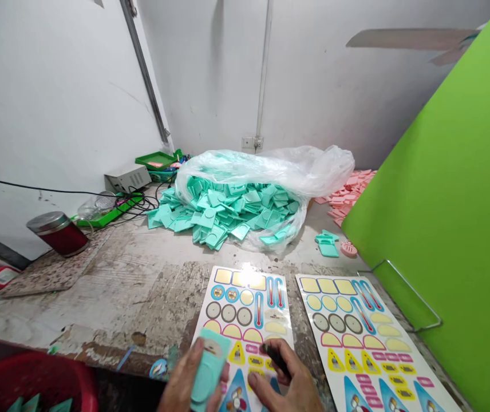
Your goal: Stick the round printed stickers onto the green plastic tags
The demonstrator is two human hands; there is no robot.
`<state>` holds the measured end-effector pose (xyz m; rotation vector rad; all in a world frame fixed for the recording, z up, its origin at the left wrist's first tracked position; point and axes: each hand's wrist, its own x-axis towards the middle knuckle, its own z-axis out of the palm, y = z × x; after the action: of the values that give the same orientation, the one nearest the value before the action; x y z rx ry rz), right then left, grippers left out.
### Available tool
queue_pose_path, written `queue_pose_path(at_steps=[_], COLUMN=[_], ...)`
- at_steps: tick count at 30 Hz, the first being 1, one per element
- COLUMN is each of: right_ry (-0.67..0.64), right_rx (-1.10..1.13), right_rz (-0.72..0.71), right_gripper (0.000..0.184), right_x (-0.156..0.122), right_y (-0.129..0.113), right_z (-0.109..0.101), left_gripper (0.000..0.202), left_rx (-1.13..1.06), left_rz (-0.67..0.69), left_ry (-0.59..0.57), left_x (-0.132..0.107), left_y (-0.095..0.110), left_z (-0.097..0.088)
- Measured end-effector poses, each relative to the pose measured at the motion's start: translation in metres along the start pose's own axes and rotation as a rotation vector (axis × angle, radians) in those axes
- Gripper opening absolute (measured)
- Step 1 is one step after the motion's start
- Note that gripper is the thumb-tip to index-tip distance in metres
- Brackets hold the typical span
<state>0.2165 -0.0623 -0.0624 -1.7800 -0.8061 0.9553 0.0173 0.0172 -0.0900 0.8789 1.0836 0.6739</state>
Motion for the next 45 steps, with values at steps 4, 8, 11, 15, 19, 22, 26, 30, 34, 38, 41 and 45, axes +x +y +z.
queue_pose_path(at_steps=[4, 8, 11, 15, 19, 22, 26, 30, 34, 38, 41, 45], right_ry=[-0.044, -0.059, -0.02, 0.096, 0.215, 0.256, 0.265, 0.314, 0.268, 0.129, -0.031, -0.063], right_rx=[-0.173, -0.396, -0.581, -0.692, -0.778, -0.83, -0.844, -0.782, -0.653, -0.401, -0.24, -0.217], right_rz=[-0.094, -0.313, -0.42, -0.458, -0.505, -0.538, -0.558, -0.5, -0.479, -0.347, -0.213, -0.193], right_gripper=[0.043, 0.037, 0.032, 0.022, 0.02, 0.02, 0.009, 0.019, 0.04, 0.047, 0.047, 0.047], right_x=[0.038, 0.11, 0.173, 0.243, 0.278, 0.288, 0.289, 0.283, 0.257, 0.206, 0.173, 0.171], right_y=[-0.011, -0.041, -0.063, -0.077, -0.073, -0.065, -0.065, -0.082, -0.092, -0.072, -0.049, -0.043], right_z=[-0.027, -0.021, 0.001, 0.032, 0.056, 0.065, 0.063, 0.038, -0.007, -0.041, -0.044, -0.026], left_gripper=[0.053, 0.047, 0.044, 0.041, 0.039, 0.037, 0.038, 0.03, 0.025, 0.026, 0.03, 0.035], left_rx=[0.092, 0.446, 0.541, 0.664, 0.76, 0.779, 0.707, 0.622, 0.514, 0.312, 0.14, -0.047], left_rz=[0.066, 0.292, 0.335, 0.306, 0.285, 0.258, 0.235, 0.293, 0.297, 0.259, 0.2, 0.112], left_ry=[0.147, 0.396, 0.445, 0.514, 0.452, 0.424, 0.476, 0.446, 0.408, 0.371, 0.331, 0.213], left_x=[0.031, 0.079, 0.113, 0.136, 0.142, 0.141, 0.128, 0.119, 0.118, 0.116, 0.109, 0.091], left_y=[0.04, 0.066, 0.066, 0.048, 0.032, 0.033, 0.049, 0.062, 0.064, 0.064, 0.064, 0.066], left_z=[-0.032, -0.064, -0.074, -0.078, -0.093, -0.105, -0.105, -0.1, -0.104, -0.108, -0.105, -0.095])
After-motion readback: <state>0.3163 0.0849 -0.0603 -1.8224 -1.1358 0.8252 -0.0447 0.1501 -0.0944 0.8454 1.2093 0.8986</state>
